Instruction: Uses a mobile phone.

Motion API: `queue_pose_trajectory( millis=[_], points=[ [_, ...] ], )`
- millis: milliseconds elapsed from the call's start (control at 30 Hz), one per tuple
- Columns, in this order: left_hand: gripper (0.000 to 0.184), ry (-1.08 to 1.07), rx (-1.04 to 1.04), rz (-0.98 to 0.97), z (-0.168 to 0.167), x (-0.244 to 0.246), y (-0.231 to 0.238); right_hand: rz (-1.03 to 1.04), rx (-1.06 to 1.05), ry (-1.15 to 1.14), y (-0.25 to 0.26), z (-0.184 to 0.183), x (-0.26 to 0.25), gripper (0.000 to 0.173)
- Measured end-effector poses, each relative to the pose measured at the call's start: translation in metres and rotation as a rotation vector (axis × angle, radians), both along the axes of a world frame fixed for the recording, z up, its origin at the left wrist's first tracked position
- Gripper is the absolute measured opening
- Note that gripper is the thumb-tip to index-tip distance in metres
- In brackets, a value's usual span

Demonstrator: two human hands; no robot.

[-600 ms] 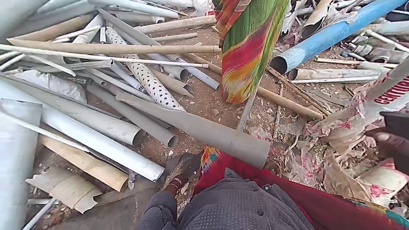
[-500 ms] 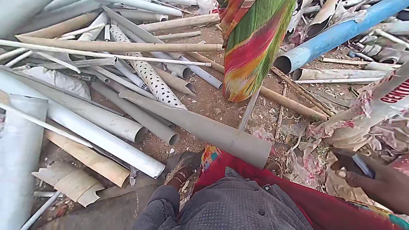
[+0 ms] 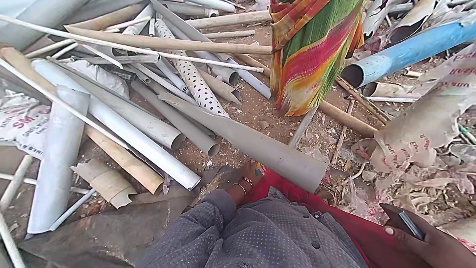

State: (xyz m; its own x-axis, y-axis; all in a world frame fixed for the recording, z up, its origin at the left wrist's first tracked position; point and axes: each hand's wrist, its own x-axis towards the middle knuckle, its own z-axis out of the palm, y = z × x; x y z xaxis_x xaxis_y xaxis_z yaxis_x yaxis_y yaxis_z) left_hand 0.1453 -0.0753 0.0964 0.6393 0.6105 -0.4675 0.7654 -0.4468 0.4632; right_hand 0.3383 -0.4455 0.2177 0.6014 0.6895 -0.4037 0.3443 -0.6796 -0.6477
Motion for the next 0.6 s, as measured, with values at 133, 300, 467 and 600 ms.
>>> queue_pose_trajectory(
  millis=[133,300,467,600],
  points=[
    [0.067,0.024,0.061,-0.050,-0.005,-0.004,-0.016,-0.027,-0.040,-0.024,-0.003,-0.001,-0.003,0.064],
    [0.067,-0.027,0.053,-0.083,-0.004,-0.016,-0.017,-0.007,-0.039,-0.035,-0.010,0.000,-0.017,0.063],
    [0.066,-0.020,0.074,-0.116,-0.002,-0.025,-0.023,-0.002,-0.033,-0.051,-0.020,-0.002,-0.031,0.058],
    [0.066,-0.024,0.073,-0.112,-0.002,-0.033,-0.028,-0.039,-0.003,-0.034,-0.031,-0.004,-0.040,0.063]
  ],
)
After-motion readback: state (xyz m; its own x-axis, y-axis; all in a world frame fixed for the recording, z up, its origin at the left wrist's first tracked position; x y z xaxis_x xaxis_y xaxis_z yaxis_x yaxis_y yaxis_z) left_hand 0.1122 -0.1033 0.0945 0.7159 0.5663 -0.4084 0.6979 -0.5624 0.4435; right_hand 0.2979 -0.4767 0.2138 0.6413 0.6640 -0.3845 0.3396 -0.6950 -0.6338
